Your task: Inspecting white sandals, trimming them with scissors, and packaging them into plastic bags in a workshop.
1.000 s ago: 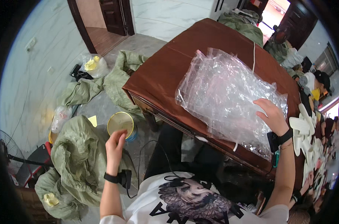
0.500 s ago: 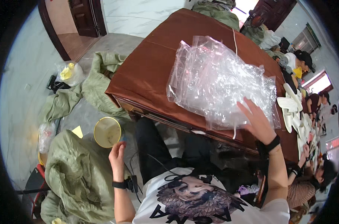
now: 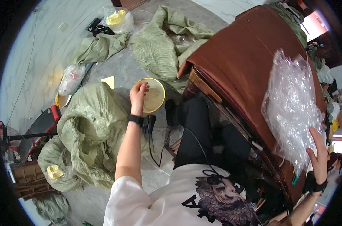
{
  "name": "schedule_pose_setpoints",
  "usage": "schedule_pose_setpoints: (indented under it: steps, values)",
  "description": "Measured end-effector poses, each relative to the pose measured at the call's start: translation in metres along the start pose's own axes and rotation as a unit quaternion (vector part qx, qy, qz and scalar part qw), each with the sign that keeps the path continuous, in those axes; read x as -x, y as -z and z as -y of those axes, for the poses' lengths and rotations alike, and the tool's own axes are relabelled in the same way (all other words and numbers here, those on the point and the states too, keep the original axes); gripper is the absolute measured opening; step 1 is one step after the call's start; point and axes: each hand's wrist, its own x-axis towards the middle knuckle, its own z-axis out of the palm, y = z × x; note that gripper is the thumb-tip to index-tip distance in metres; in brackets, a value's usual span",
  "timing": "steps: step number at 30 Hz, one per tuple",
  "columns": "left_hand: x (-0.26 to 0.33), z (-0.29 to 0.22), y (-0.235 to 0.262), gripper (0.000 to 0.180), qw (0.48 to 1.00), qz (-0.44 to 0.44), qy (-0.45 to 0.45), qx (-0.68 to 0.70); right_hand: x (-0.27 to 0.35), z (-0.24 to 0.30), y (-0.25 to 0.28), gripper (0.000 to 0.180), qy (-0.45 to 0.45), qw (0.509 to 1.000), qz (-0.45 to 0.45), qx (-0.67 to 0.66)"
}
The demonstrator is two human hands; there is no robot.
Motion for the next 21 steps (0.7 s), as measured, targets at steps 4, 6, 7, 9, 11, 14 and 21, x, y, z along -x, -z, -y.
schedule_pose_setpoints:
  steps: [4,6,7,9,11,14,21]
  values:
    - [-0.096,0.009,-0.052,0.025,0.999,0.024,0.008,-0.045,-0.052,0.008,0.022,0.057,-0.032,0.998,0.051,0.001]
    - [-0.147,0.013,-0.099,0.029,0.993,0.023,-0.039,-0.109,-0.089,0.012,0.033,0.054,-0.032,0.998,0.049,0.021]
    - [-0.176,0.011,-0.122,0.032,0.986,0.023,-0.067,-0.151,-0.110,0.019,0.040,0.052,-0.033,0.998,0.051,0.023]
    - [-0.216,0.007,-0.157,0.050,0.974,0.005,-0.066,-0.216,-0.160,0.023,0.042,0.049,-0.027,0.997,0.056,-0.043]
    - [-0.250,0.017,-0.186,0.063,0.945,-0.116,-0.054,-0.302,-0.207,0.029,0.044,0.046,-0.019,0.991,0.063,-0.113]
    - [-0.236,-0.003,-0.253,0.061,0.787,-0.140,-0.146,-0.583,-0.251,0.028,0.051,0.038,0.033,0.996,0.082,0.004]
    - [-0.302,0.069,-0.246,0.021,0.763,0.273,-0.134,-0.570,-0.340,0.058,0.037,0.037,0.121,0.979,0.145,-0.077]
